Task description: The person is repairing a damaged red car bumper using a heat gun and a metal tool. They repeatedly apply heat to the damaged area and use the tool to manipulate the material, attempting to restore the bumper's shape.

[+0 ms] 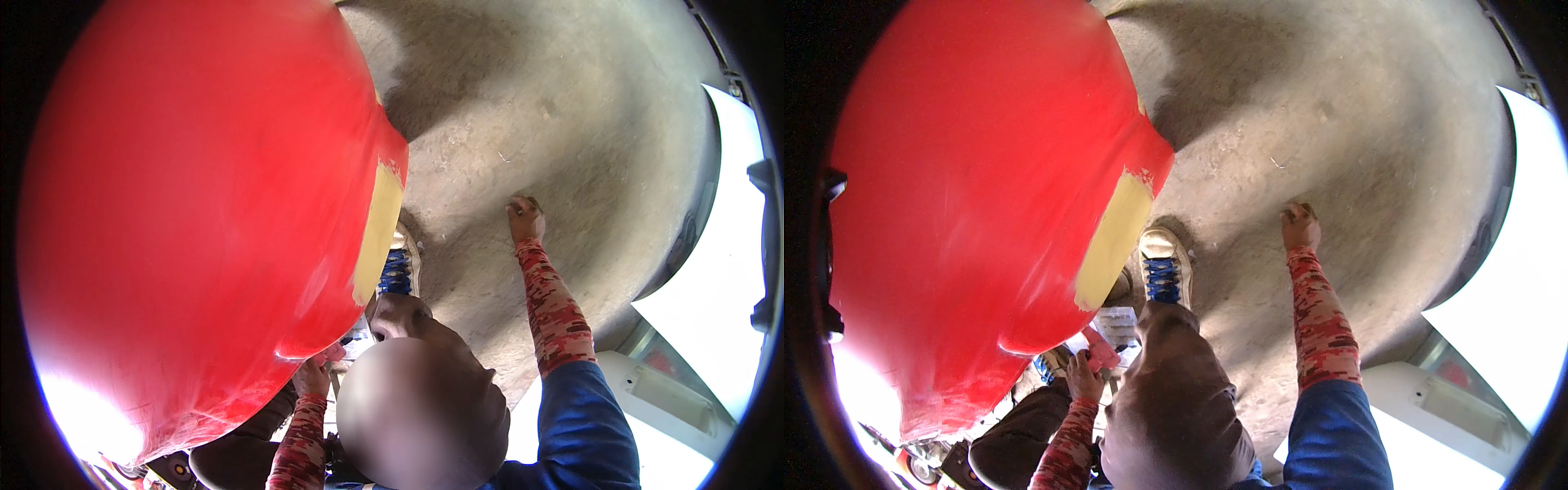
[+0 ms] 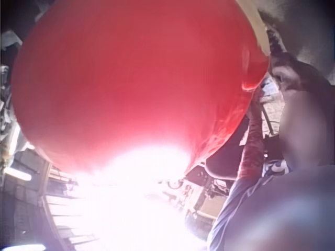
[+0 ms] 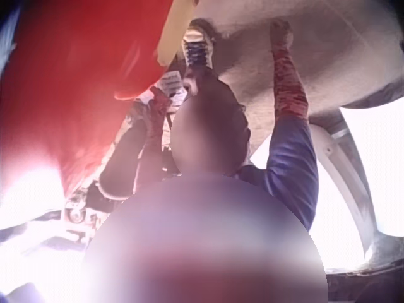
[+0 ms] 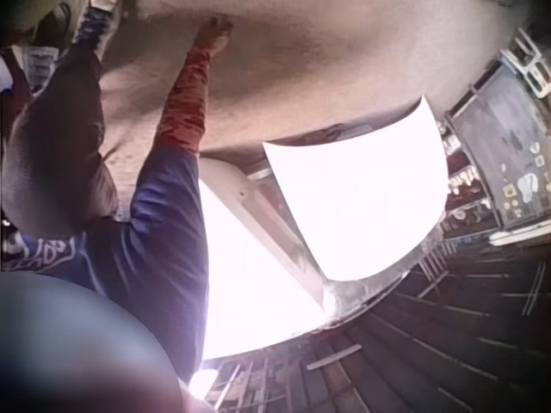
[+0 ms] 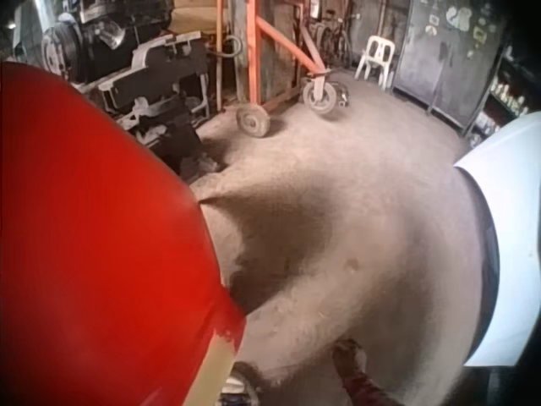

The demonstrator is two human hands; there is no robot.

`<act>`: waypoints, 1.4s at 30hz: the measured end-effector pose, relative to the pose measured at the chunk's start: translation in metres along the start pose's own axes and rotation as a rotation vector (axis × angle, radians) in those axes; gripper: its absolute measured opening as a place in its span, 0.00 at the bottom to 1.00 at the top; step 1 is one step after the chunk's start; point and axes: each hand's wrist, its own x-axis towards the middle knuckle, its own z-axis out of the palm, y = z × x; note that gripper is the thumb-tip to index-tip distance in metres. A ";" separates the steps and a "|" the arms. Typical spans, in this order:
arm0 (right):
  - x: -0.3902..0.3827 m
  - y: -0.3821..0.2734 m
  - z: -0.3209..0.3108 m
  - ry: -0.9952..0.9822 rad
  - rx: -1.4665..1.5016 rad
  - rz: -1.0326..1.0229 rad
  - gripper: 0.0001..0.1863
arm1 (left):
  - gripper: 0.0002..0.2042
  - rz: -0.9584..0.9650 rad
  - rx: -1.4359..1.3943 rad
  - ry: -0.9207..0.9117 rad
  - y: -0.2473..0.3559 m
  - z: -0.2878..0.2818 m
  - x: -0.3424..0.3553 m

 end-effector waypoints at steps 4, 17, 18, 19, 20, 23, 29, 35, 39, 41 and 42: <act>0.011 0.000 -0.003 -0.113 -0.026 0.018 0.09 | 0.31 -0.055 -0.016 -0.062 0.000 -0.001 0.000; 0.001 -0.036 -0.021 -0.149 0.324 0.363 0.11 | 0.42 -0.104 -0.177 -0.100 0.009 -0.014 0.007; -0.013 -0.057 -0.029 -0.177 0.520 0.346 0.10 | 0.44 -0.114 -0.100 -0.051 0.009 -0.016 0.004; -0.027 -0.078 -0.045 -0.213 0.618 0.422 0.10 | 0.43 -0.141 -0.045 -0.079 0.008 -0.020 0.001; -0.044 -0.103 -0.063 -0.195 0.751 0.331 0.08 | 0.42 -0.160 -0.073 0.041 0.009 -0.027 -0.003; -0.093 -0.188 -0.136 -0.170 0.990 0.228 0.05 | 0.20 -0.261 -0.255 0.116 0.014 -0.077 -0.015; -0.172 -0.353 -0.275 -0.361 1.298 -0.458 0.05 | 0.11 0.044 -0.732 0.516 0.043 -0.232 -0.096; -0.280 -0.496 -0.330 -0.928 1.002 -0.895 0.07 | 0.15 0.542 -1.058 0.870 0.033 -0.339 -0.215; -0.335 -0.556 -0.333 -1.271 1.015 -0.902 0.05 | 0.10 0.649 -1.062 1.070 -0.005 -0.355 -0.259; -0.353 -0.572 -0.328 -1.399 0.980 -0.765 0.05 | 0.06 0.635 -1.140 1.075 -0.023 -0.356 -0.271; -0.359 -0.578 -0.325 -1.399 0.967 -0.783 0.06 | 0.06 0.568 -1.103 1.042 -0.032 -0.355 -0.278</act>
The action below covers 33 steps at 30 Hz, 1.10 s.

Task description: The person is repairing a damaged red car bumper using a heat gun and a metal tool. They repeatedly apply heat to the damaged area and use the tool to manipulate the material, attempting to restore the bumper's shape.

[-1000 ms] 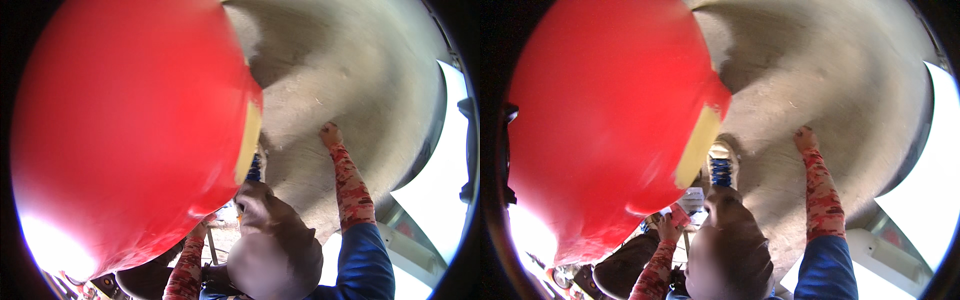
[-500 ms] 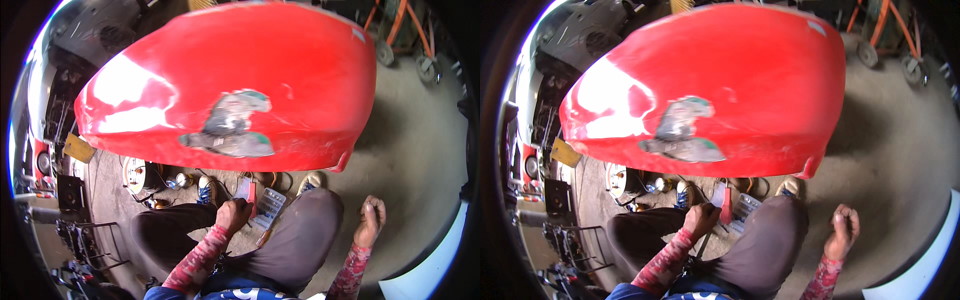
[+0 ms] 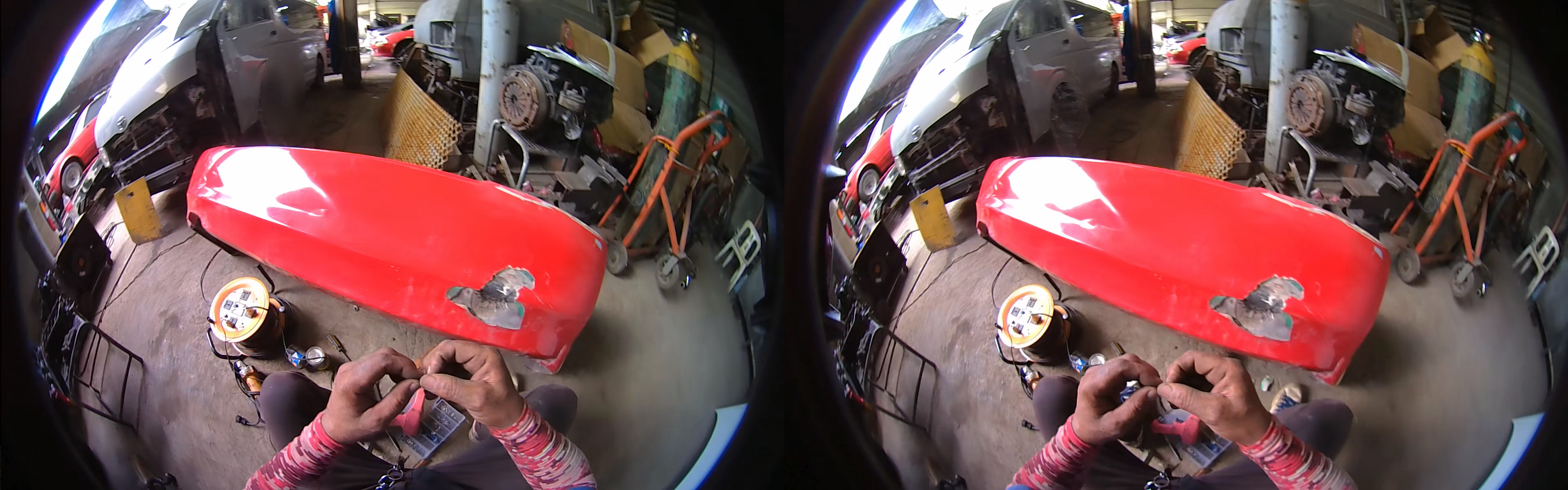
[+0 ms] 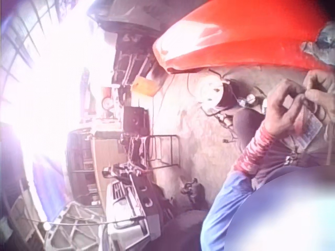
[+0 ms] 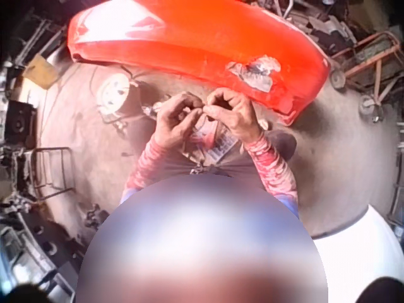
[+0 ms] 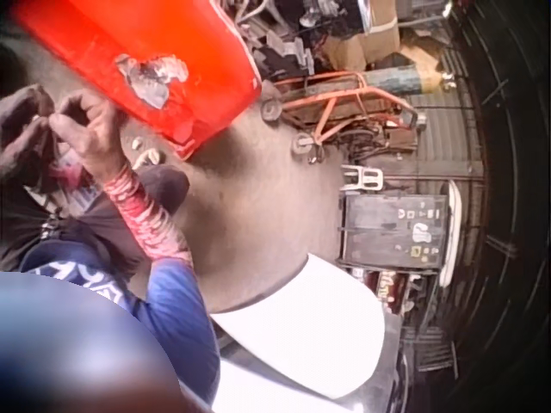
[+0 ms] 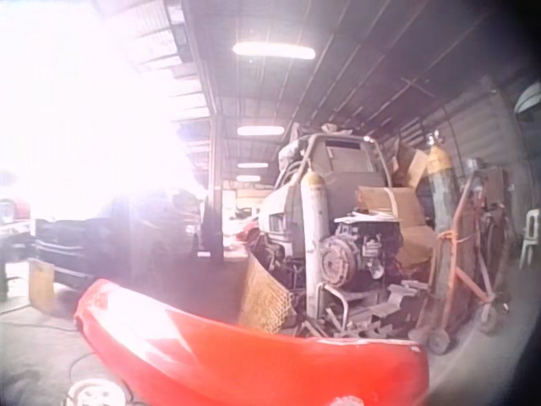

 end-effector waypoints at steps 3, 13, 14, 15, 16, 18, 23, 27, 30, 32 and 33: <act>0.021 0.007 0.010 0.001 -0.132 -0.051 0.08 | 0.08 -0.022 0.202 -0.024 0.000 -0.025 0.001; 0.055 0.072 -0.021 0.161 -0.317 0.010 0.05 | 0.14 0.072 0.687 -0.190 -0.053 -0.019 0.028; 0.051 0.085 -0.026 0.183 -0.308 -0.020 0.05 | 0.14 0.055 0.699 -0.227 -0.062 -0.014 0.026; 0.047 0.098 -0.030 0.209 -0.239 0.029 0.05 | 0.15 0.042 0.709 -0.266 -0.070 -0.008 0.023; 0.044 0.110 -0.033 0.237 -0.193 0.079 0.05 | 0.15 0.061 0.775 -0.315 -0.080 -0.002 0.020; 0.041 0.133 -0.037 0.309 -0.123 0.202 0.05 | 0.14 -0.007 0.782 -0.372 -0.099 0.009 0.011; 0.044 0.161 -0.042 0.353 0.162 0.262 0.07 | 0.10 -0.084 0.779 -0.394 -0.146 0.022 -0.005; 0.052 0.167 -0.042 0.391 0.133 0.253 0.08 | 0.09 -0.058 0.723 -0.334 -0.169 0.027 -0.009; 0.057 0.169 -0.045 0.378 -0.025 0.190 0.09 | 0.09 -0.096 0.725 -0.341 -0.173 0.027 -0.011; 0.059 0.171 -0.044 0.376 -0.002 0.237 0.09 | 0.09 -0.106 0.719 -0.328 -0.172 0.025 -0.011; 0.061 0.171 -0.044 0.381 -0.005 0.256 0.09 | 0.09 -0.095 0.710 -0.327 -0.171 0.023 -0.011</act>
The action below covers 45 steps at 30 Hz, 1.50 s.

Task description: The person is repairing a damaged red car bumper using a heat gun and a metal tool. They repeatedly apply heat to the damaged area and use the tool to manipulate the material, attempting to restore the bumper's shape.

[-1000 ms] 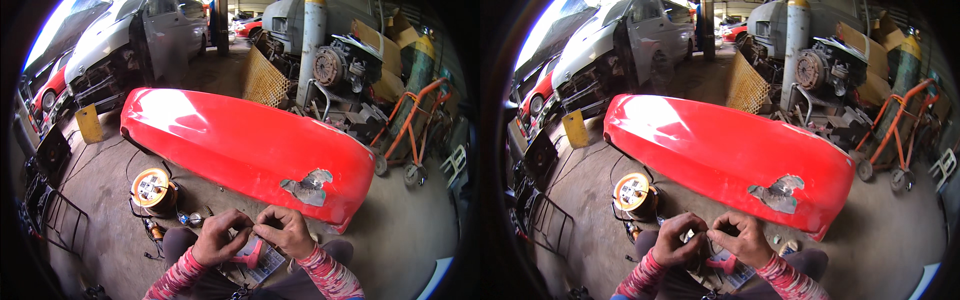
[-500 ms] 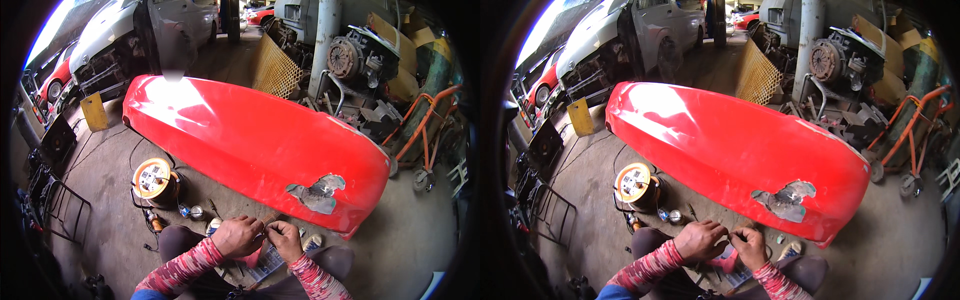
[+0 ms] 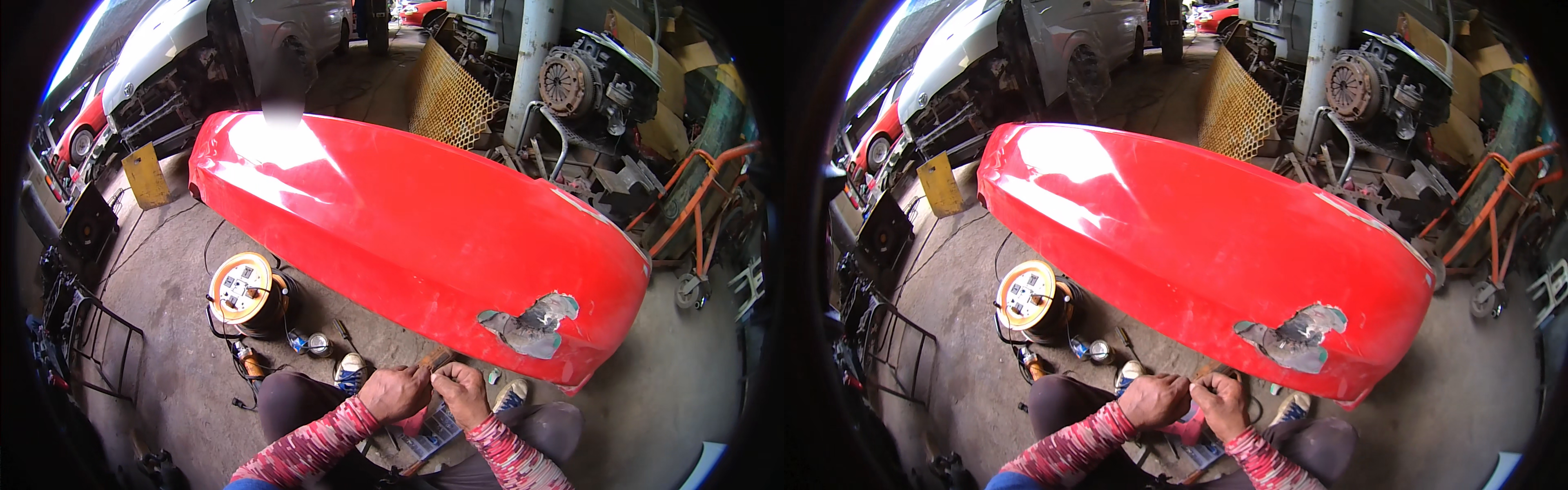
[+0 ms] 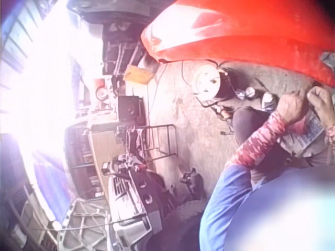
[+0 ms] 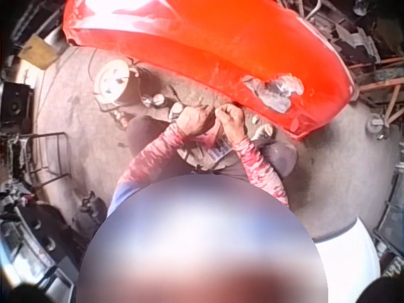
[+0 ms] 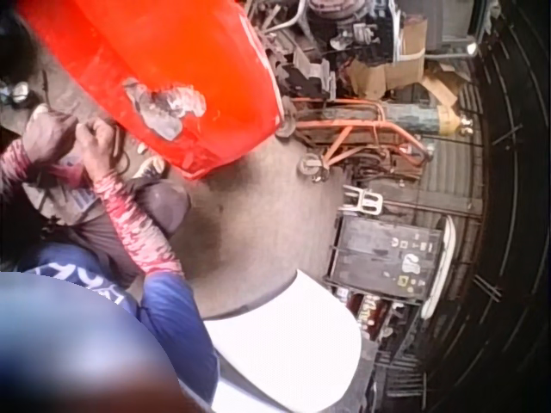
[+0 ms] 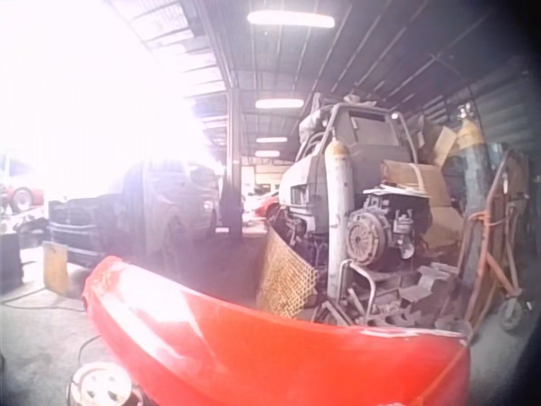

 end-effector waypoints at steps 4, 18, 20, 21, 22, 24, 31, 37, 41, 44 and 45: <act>0.005 -0.006 0.002 -0.089 -0.024 0.024 0.08 | 0.10 0.034 -0.015 0.064 -0.003 -0.007 0.000; -0.002 -0.021 -0.002 -0.125 0.003 0.136 0.09 | 0.11 -0.037 -0.053 -0.017 0.001 -0.005 0.000; -0.002 -0.023 -0.004 -0.148 0.011 0.113 0.08 | 0.11 -0.033 -0.111 0.066 0.005 -0.005 0.001; -0.003 -0.024 -0.005 -0.153 0.007 0.111 0.08 | 0.11 -0.019 -0.119 0.091 0.007 -0.005 0.001; -0.004 -0.025 -0.006 -0.147 0.033 0.140 0.08 | 0.10 -0.005 -0.126 0.117 0.008 -0.004 0.002; -0.006 -0.029 -0.008 -0.134 0.087 0.194 0.09 | 0.10 -0.010 -0.126 0.119 0.011 -0.002 0.002; -0.008 -0.028 -0.006 -0.091 0.222 0.216 0.10 | 0.10 0.012 -0.146 0.095 0.008 0.006 0.001; -0.010 -0.022 -0.005 -0.065 0.225 0.171 0.09 | 0.09 0.037 -0.152 0.070 0.006 0.006 0.000; -0.011 -0.019 -0.005 -0.072 0.247 0.149 0.09 | 0.09 0.041 -0.168 0.051 0.005 0.005 0.000; -0.013 -0.020 -0.006 -0.062 0.243 0.160 0.08 | 0.08 0.051 -0.193 0.020 0.004 0.002 -0.001; -0.014 -0.021 -0.006 -0.062 0.240 0.171 0.08 | 0.08 0.057 -0.217 0.010 0.003 0.001 -0.001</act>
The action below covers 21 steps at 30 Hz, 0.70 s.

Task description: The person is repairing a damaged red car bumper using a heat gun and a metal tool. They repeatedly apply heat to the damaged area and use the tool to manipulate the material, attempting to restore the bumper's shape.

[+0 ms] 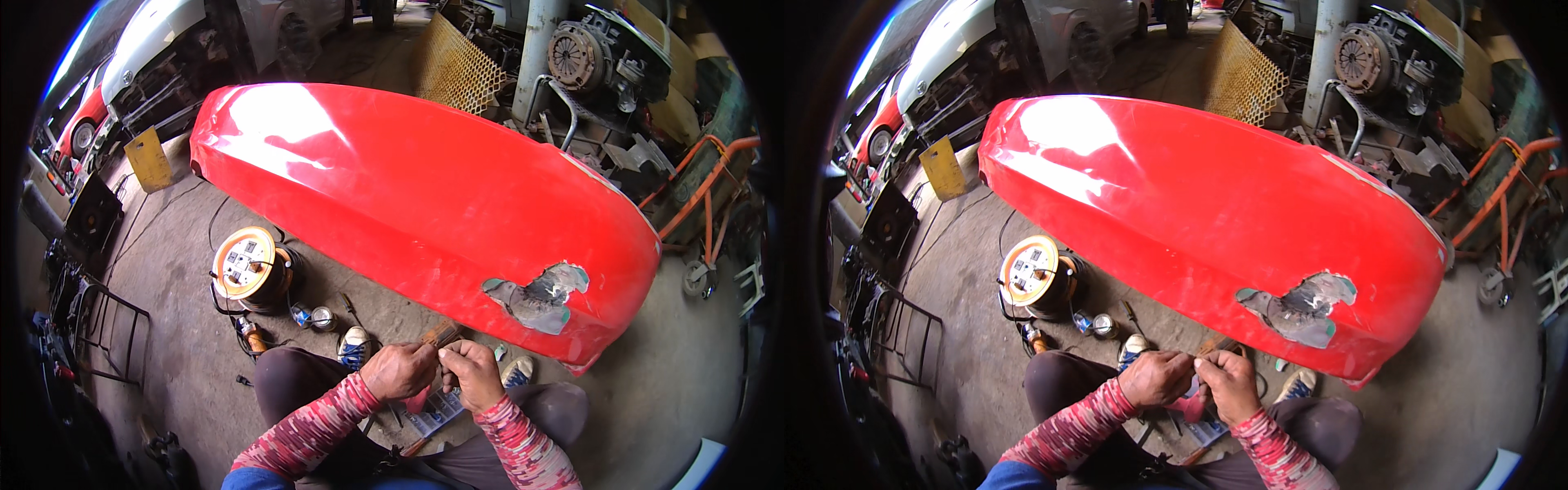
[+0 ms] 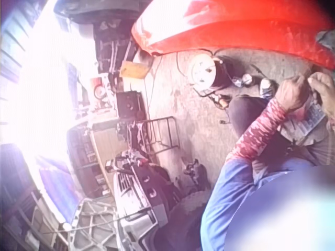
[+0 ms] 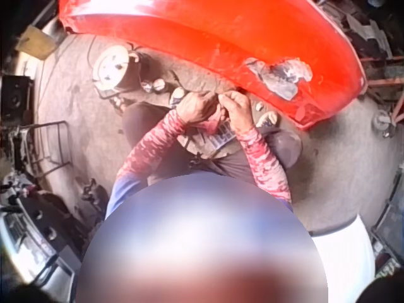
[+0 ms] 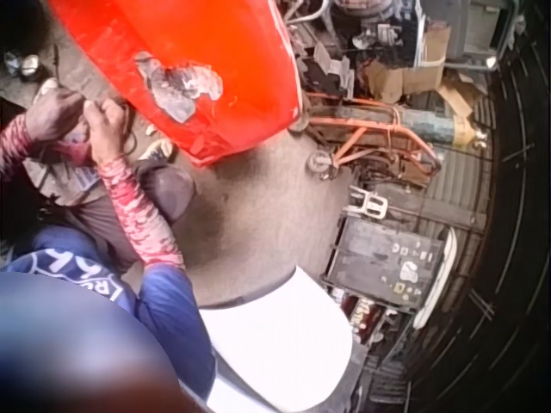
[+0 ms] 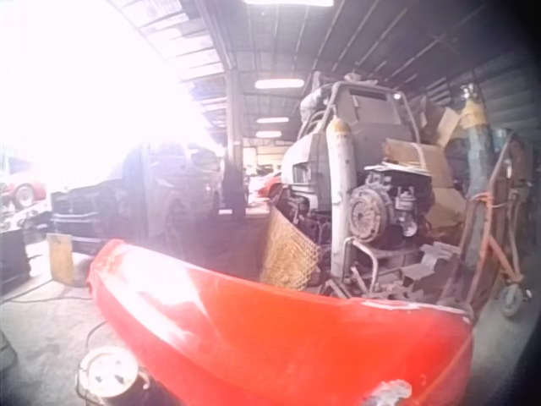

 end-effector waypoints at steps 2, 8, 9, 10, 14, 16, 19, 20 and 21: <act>-0.002 -0.001 0.001 -0.006 0.000 0.011 0.08 | 0.08 0.004 -0.036 -0.011 0.000 -0.003 -0.001; -0.004 -0.003 0.000 -0.029 -0.034 0.012 0.08 | 0.08 0.018 -0.073 -0.037 -0.002 -0.005 -0.004; -0.004 -0.002 0.000 -0.033 -0.050 0.005 0.07 | 0.08 0.032 -0.077 -0.034 -0.003 -0.004 -0.004; -0.004 -0.001 0.000 -0.038 -0.065 -0.002 0.07 | 0.08 0.046 -0.087 -0.034 -0.004 -0.004 -0.004; -0.004 -0.001 0.000 -0.038 -0.082 -0.003 0.07 | 0.08 0.048 -0.080 -0.026 -0.004 -0.004 -0.005; -0.003 -0.001 0.000 -0.028 -0.100 -0.004 0.07 | 0.08 0.050 -0.080 -0.007 -0.002 -0.004 -0.003; 0.001 -0.005 -0.001 -0.034 -0.210 -0.072 0.07 | 0.10 -0.062 -0.070 -0.005 0.001 -0.005 0.001; 0.002 -0.007 -0.002 -0.057 -0.256 -0.125 0.07 | 0.10 -0.092 -0.149 0.036 0.002 -0.006 0.003; 0.004 -0.010 -0.003 -0.071 -0.306 -0.163 0.07 | 0.11 -0.122 -0.227 0.077 0.003 -0.007 0.005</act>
